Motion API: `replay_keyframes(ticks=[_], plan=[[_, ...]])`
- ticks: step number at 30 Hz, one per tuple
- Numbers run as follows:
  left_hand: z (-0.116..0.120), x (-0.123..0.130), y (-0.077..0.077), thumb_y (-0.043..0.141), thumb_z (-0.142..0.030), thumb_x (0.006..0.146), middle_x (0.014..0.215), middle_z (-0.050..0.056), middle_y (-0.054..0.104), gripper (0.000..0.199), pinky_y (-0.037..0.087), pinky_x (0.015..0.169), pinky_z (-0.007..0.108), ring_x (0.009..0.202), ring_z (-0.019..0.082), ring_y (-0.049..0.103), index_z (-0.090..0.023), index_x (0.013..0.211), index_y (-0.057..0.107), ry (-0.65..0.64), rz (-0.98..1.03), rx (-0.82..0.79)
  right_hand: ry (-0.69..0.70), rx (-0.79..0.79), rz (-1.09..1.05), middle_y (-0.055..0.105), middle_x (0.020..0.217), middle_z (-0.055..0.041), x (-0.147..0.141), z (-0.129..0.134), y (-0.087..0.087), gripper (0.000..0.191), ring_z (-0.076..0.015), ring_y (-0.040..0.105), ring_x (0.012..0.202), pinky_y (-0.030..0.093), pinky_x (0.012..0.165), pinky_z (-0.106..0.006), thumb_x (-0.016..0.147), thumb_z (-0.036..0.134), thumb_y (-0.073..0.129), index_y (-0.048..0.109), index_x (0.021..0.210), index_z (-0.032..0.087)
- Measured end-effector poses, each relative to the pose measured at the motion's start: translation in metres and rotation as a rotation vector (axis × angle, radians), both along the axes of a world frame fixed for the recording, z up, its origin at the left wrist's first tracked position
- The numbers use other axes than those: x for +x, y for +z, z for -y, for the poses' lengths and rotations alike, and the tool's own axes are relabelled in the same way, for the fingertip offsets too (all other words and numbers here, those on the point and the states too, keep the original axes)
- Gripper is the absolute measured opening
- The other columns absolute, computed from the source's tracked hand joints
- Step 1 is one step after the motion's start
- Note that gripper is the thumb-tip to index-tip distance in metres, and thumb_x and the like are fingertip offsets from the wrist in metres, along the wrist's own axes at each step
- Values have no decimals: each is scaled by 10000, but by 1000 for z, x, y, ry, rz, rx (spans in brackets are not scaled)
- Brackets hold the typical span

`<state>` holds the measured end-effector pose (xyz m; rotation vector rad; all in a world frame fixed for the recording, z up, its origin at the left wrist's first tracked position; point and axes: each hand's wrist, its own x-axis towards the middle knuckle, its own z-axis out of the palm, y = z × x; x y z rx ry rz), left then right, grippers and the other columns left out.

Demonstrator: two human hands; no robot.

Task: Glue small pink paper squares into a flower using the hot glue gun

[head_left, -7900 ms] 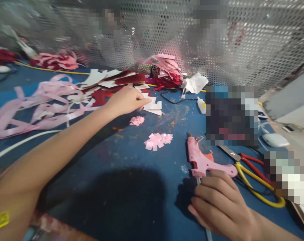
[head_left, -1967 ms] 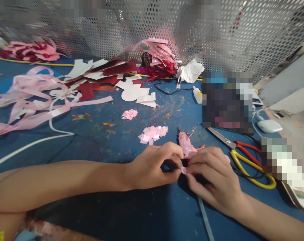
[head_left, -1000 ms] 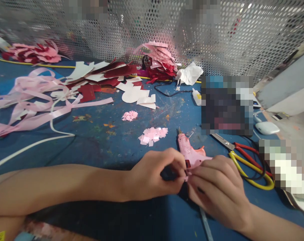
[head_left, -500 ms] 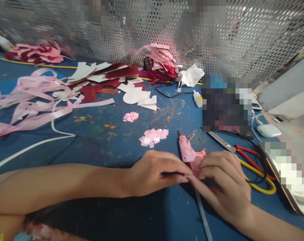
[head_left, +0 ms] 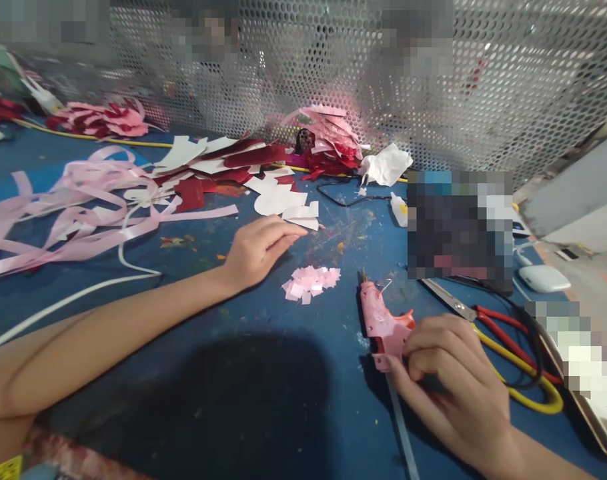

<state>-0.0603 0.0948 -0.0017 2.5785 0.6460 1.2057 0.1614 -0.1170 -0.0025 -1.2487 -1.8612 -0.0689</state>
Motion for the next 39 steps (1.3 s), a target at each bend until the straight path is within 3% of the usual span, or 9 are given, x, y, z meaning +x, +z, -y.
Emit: replay_keyframes(ticks=[6, 12, 17, 23, 25, 27, 29, 33, 39], plan=[[-25, -15, -1, 547, -298, 888, 796, 19, 706, 213, 473, 723, 261, 740, 142, 626, -195, 837, 726, 280, -11, -104, 7, -40, -26, 575, 699, -7, 4, -4, -4, 273, -148, 515, 764, 429, 700, -345, 715, 7, 672, 458, 681, 173], [-27, -12, -6, 569, -333, 861, 879, 29, 705, 224, 478, 817, 310, 848, 169, 633, -212, 766, 731, 244, -160, -203, 13, -62, -53, 564, 696, -8, 4, -3, -4, 279, -148, 512, 764, 438, 712, -345, 717, 5, 666, 449, 674, 177], [-30, -13, -9, 573, -257, 844, 1035, 34, 725, 181, 477, 914, 334, 985, 186, 646, -216, 927, 728, 247, -208, -285, 22, -72, -49, 567, 709, -9, 3, -2, -4, 275, -150, 518, 774, 442, 715, -345, 721, 7, 660, 450, 680, 179], [-25, -14, -8, 466, -311, 923, 977, 35, 746, 290, 521, 689, 265, 667, 129, 670, -195, 1119, 646, 288, -179, -389, 25, -71, -49, 569, 712, -8, 2, -2, -5, 276, -146, 512, 779, 441, 722, -345, 722, 1, 660, 451, 679, 177], [-23, -14, -6, 424, -309, 947, 995, 46, 741, 317, 525, 711, 273, 706, 134, 677, -181, 1179, 597, 293, -159, -331, 25, -76, -50, 571, 715, -6, 2, -3, -5, 273, -147, 514, 780, 440, 730, -349, 722, 2, 661, 456, 681, 178], [-18, -13, -4, 433, -286, 944, 1052, 62, 723, 286, 510, 848, 319, 924, 172, 673, -173, 1126, 622, 225, -146, -168, 26, -85, -46, 574, 717, -4, 2, -3, -6, 270, -149, 517, 781, 439, 736, -351, 723, 9, 661, 456, 683, 181], [-11, -10, -3, 473, -269, 928, 1065, 54, 716, 225, 446, 979, 371, 1097, 197, 609, -188, 995, 672, 33, -171, 29, 26, -88, -42, 576, 718, -2, 2, -3, -6, 271, -151, 521, 782, 439, 737, -350, 726, 15, 659, 452, 683, 184], [4, -3, -6, 590, -352, 874, 1071, 51, 713, 203, 436, 971, 408, 1097, 226, 596, -210, 985, 685, -345, -357, 216, 21, -93, -32, 580, 719, 5, 2, -4, -5, 266, -150, 534, 771, 438, 735, -342, 736, 25, 645, 446, 682, 192], [12, 1, -10, 538, -234, 914, 946, 48, 723, 151, 484, 806, 307, 901, 174, 613, -187, 955, 674, -391, -398, 135, -93, -130, 153, 620, 864, -60, 9, -4, -7, 151, -214, 536, 890, 434, 772, -385, 785, 178, 663, 531, 858, 176]])
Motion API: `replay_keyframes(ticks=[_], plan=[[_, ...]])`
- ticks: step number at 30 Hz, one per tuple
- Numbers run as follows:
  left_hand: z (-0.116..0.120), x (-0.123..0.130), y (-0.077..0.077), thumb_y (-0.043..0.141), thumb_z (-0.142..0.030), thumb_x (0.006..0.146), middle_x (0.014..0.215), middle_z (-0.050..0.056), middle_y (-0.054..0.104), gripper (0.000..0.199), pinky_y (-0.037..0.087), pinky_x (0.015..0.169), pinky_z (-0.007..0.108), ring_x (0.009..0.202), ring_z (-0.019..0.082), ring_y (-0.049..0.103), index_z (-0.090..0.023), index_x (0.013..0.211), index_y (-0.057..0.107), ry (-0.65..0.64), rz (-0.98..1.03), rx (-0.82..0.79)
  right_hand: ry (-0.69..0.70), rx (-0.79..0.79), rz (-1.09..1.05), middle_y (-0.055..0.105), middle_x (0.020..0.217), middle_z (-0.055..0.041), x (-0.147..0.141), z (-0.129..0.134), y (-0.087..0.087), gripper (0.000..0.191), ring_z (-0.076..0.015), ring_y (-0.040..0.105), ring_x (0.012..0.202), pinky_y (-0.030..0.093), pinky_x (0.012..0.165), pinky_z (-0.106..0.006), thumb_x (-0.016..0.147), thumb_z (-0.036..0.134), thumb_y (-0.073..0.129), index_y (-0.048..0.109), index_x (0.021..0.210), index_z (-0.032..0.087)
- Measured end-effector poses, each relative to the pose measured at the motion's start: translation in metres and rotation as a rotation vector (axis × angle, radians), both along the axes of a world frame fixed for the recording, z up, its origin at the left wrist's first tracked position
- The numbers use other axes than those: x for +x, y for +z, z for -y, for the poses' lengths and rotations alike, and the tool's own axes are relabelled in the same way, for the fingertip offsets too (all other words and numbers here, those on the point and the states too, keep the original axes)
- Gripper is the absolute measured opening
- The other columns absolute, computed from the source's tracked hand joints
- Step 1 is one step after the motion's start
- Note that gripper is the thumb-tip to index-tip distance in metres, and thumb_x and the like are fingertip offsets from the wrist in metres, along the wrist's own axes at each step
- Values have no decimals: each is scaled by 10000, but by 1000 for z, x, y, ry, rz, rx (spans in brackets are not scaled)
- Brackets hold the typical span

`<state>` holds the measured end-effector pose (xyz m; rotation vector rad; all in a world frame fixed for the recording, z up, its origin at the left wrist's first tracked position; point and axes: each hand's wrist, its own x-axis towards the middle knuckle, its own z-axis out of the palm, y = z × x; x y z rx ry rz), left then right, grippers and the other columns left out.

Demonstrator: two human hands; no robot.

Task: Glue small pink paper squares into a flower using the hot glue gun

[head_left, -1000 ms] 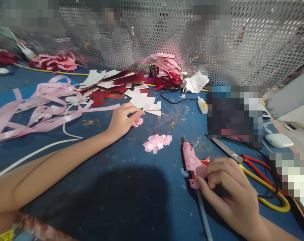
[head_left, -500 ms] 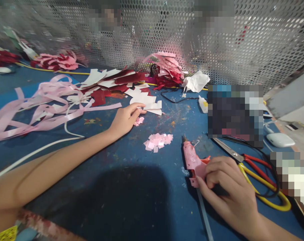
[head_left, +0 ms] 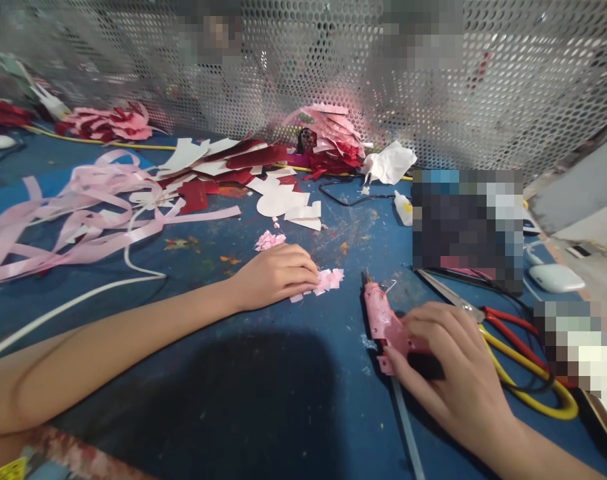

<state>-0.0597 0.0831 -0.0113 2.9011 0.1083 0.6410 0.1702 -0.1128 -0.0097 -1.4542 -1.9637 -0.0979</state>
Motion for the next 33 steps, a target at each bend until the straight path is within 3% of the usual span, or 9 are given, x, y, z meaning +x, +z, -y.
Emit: replay_keyframes(ticks=[3, 10, 15, 19, 22, 26, 33], plan=[[1, -2, 2, 514, -218, 923, 899, 47, 717, 148, 485, 775, 297, 843, 161, 611, -178, 951, 653, 33, 13, -31, -25, -45, 88, 612, 952, -90, 2, -1, -1, 193, -238, 524, 940, 429, 790, -400, 823, 261, 630, 545, 966, 163], [6, -2, 5, 541, -202, 881, 823, 44, 719, 117, 505, 781, 282, 799, 152, 654, -174, 851, 651, 183, 129, -134, -115, -77, 174, 605, 1040, -102, 8, -3, 6, 198, -264, 540, 986, 432, 818, -422, 829, 264, 565, 554, 1007, 178], [15, -1, 10, 586, -240, 827, 739, -3, 726, 123, 505, 713, 230, 687, 126, 658, -219, 746, 675, 340, 165, -263, -169, -221, 290, 581, 1187, -121, 18, 2, 10, 474, -299, 531, 1064, 445, 878, -474, 692, 194, 518, 529, 1165, 161], [33, 6, 16, 597, -274, 818, 684, -8, 696, 126, 485, 592, 193, 590, 100, 610, -195, 751, 669, 460, 141, -557, -165, -245, 353, 610, 1157, -112, 17, 1, 5, 458, -297, 549, 1032, 462, 863, -466, 654, 149, 506, 563, 1108, 154], [49, 12, 19, 586, -284, 836, 698, 2, 673, 152, 469, 544, 173, 586, 90, 592, -167, 766, 655, 428, 64, -807, -172, -169, 363, 617, 1121, -117, 17, -2, 2, 393, -286, 573, 963, 480, 794, -447, 684, 156, 500, 561, 1073, 152], [60, 17, 17, 596, -274, 842, 743, 12, 671, 146, 508, 589, 169, 615, 85, 618, -158, 772, 651, 360, 55, -1106, -158, -50, 316, 607, 1038, -135, 23, -3, 0, 341, -257, 594, 871, 500, 676, -381, 721, 230, 501, 527, 1049, 141], [55, 23, 16, 673, -212, 765, 707, 17, 694, 75, 552, 651, 181, 641, 95, 650, -141, 787, 657, 468, 204, -1390, -6, 128, 173, 616, 966, -123, 23, -3, 1, 209, -194, 624, 842, 516, 669, -292, 830, 144, 480, 555, 1025, 149]])
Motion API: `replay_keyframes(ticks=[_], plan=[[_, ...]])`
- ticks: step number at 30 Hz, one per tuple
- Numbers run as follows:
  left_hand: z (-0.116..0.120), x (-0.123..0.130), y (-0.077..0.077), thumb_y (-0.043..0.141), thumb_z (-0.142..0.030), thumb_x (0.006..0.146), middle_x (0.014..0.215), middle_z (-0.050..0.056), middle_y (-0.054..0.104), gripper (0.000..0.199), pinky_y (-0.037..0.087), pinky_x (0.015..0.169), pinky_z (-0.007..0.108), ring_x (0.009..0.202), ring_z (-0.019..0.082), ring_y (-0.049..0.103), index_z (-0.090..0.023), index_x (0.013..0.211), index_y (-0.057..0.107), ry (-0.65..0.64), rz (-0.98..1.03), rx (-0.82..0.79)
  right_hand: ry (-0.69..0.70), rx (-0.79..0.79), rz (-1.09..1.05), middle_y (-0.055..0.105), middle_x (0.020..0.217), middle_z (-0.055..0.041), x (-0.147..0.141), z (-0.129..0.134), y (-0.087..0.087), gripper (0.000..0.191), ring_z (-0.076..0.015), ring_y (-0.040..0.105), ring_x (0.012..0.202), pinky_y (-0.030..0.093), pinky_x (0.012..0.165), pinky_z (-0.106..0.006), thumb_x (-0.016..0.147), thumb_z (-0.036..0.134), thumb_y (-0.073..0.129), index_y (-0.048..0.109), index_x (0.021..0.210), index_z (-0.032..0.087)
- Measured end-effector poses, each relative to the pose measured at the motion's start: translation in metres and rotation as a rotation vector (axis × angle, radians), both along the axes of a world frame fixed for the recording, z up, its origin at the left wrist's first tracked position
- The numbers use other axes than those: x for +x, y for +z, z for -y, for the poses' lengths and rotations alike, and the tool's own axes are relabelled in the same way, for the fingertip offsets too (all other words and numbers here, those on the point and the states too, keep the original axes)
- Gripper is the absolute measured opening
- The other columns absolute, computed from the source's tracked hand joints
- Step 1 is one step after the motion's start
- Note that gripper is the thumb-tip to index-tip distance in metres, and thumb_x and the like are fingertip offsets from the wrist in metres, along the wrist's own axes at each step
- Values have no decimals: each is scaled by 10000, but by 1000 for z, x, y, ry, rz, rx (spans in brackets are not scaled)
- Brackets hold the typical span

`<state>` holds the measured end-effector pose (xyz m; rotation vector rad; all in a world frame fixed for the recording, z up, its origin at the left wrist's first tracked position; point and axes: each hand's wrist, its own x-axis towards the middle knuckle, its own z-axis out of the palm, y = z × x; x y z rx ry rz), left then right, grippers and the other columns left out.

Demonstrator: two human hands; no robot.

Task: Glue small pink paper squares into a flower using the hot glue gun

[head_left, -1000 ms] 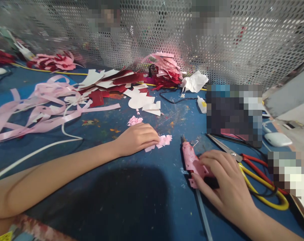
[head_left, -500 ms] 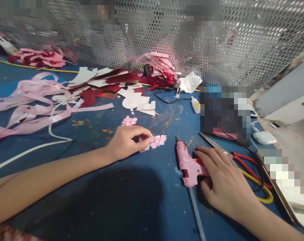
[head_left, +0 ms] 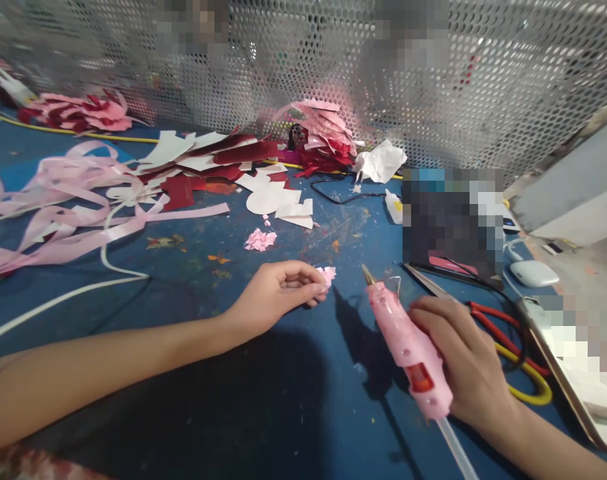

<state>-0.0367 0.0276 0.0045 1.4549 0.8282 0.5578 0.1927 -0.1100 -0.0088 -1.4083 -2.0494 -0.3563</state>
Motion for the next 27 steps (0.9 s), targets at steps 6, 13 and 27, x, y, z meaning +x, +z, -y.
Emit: replay_keyframes(ticks=[6, 13, 27], plan=[[0, 1, 0, 692, -195, 748, 705, 31, 712, 70, 563, 677, 195, 661, 109, 675, -133, 773, 670, -8, 0, -35, 136, -22, -21, 664, 873, -115, -7, 1, 1, 189, -169, 635, 716, 513, 613, -280, 888, 166, 437, 583, 1003, 136], [1, 0, -3, 675, -220, 749, 710, 37, 717, 92, 588, 673, 230, 671, 136, 692, -135, 783, 685, -32, 4, -50, 155, -79, 11, 653, 759, -65, -13, 3, -2, 167, -139, 593, 647, 472, 582, -261, 913, 161, 426, 590, 944, 155], [5, 0, -4, 661, -178, 742, 703, 27, 721, 62, 594, 657, 215, 674, 140, 706, -139, 784, 684, -53, -14, -74, 127, -44, 75, 592, 655, -29, -17, 0, 0, 158, -153, 505, 614, 355, 584, -307, 893, 138, 442, 591, 856, 172]])
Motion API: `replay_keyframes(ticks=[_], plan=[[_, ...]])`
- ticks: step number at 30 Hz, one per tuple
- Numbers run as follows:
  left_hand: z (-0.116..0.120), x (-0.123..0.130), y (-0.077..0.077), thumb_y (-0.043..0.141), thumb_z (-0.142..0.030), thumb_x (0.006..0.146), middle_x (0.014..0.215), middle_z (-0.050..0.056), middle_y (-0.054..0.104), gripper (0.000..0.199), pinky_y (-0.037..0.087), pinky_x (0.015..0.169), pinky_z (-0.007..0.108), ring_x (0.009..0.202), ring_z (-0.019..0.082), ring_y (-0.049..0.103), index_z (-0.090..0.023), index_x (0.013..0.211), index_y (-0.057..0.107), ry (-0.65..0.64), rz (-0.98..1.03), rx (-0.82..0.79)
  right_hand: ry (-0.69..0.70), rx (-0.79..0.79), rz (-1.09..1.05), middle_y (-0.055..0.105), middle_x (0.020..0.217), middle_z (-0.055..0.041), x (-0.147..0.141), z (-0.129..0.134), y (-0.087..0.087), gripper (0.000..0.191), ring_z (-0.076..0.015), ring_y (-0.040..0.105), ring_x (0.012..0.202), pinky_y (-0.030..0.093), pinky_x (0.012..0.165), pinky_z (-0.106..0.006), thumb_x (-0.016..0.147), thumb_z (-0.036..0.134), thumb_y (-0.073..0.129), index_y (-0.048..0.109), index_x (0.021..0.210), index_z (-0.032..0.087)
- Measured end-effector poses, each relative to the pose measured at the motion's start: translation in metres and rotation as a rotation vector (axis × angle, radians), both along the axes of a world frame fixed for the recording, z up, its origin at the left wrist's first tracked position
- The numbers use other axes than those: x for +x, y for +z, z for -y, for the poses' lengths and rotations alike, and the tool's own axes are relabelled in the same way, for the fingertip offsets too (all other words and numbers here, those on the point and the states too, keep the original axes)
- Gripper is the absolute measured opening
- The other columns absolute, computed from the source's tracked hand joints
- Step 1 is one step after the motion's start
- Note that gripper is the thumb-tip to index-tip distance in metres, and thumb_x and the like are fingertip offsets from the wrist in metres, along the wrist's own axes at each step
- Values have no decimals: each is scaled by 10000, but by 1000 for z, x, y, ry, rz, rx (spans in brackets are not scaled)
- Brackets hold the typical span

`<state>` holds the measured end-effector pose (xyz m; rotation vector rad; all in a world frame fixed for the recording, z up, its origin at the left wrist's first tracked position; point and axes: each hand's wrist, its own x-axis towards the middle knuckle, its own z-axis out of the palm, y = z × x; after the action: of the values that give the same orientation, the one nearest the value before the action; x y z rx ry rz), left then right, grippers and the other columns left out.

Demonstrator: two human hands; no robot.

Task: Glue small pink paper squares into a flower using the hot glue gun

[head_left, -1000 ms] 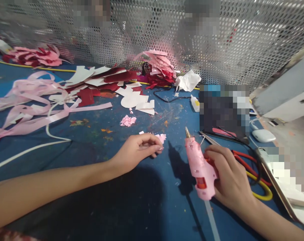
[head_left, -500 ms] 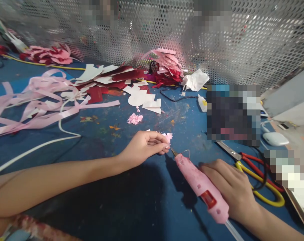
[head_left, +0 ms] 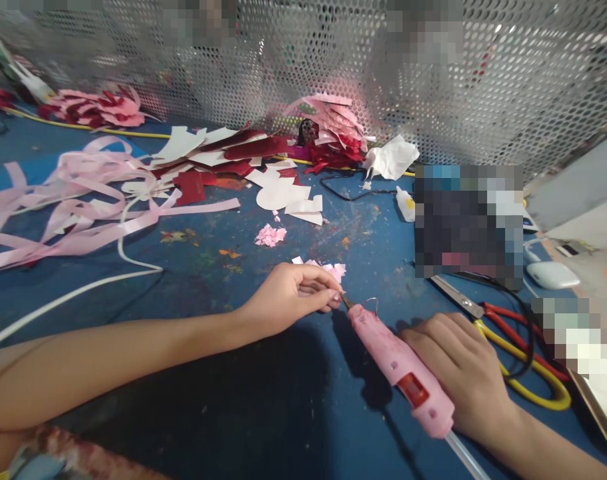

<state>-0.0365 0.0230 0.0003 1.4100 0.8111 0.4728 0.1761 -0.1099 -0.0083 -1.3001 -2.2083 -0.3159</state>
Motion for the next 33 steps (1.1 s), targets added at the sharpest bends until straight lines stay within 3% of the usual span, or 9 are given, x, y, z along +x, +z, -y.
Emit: replay_keyframes(ticks=[15, 21, 24, 27, 33], plan=[[0, -1, -2, 654, -201, 772, 723, 37, 722, 78, 586, 643, 216, 692, 144, 705, -137, 810, 679, -4, 30, 2, -5, 19, 88, 557, 630, -25, 2, -1, 1, 143, -156, 453, 630, 338, 610, -317, 902, 122, 439, 561, 843, 167], [3, -1, 3, 646, -188, 767, 733, 42, 723, 64, 573, 627, 197, 704, 141, 697, -140, 785, 686, 18, 10, 69, -221, 24, 254, 565, 672, -42, 8, -3, -2, 102, -200, 430, 679, 316, 654, -360, 861, 163, 488, 581, 826, 186], [4, -1, 7, 645, -176, 749, 787, 37, 714, 74, 542, 616, 176, 711, 122, 670, -154, 756, 716, 17, -31, 261, -376, -54, 269, 633, 850, -68, 10, -3, -3, 89, -235, 455, 784, 328, 722, -394, 835, 197, 522, 588, 895, 195], [5, 0, 9, 637, -159, 744, 790, 19, 701, 95, 520, 618, 158, 708, 104, 652, -171, 733, 731, -3, -50, 399, -431, -199, 195, 624, 978, -85, 10, -4, -4, 166, -261, 457, 852, 350, 740, -406, 811, 240, 556, 585, 967, 194], [12, 2, 7, 658, -153, 728, 726, -7, 718, 88, 507, 615, 121, 663, 82, 658, -179, 759, 736, -45, -91, 274, -347, -345, -34, 545, 1115, -113, 12, -2, -1, 413, -294, 452, 969, 397, 820, -451, 702, 227, 569, 536, 1110, 176]])
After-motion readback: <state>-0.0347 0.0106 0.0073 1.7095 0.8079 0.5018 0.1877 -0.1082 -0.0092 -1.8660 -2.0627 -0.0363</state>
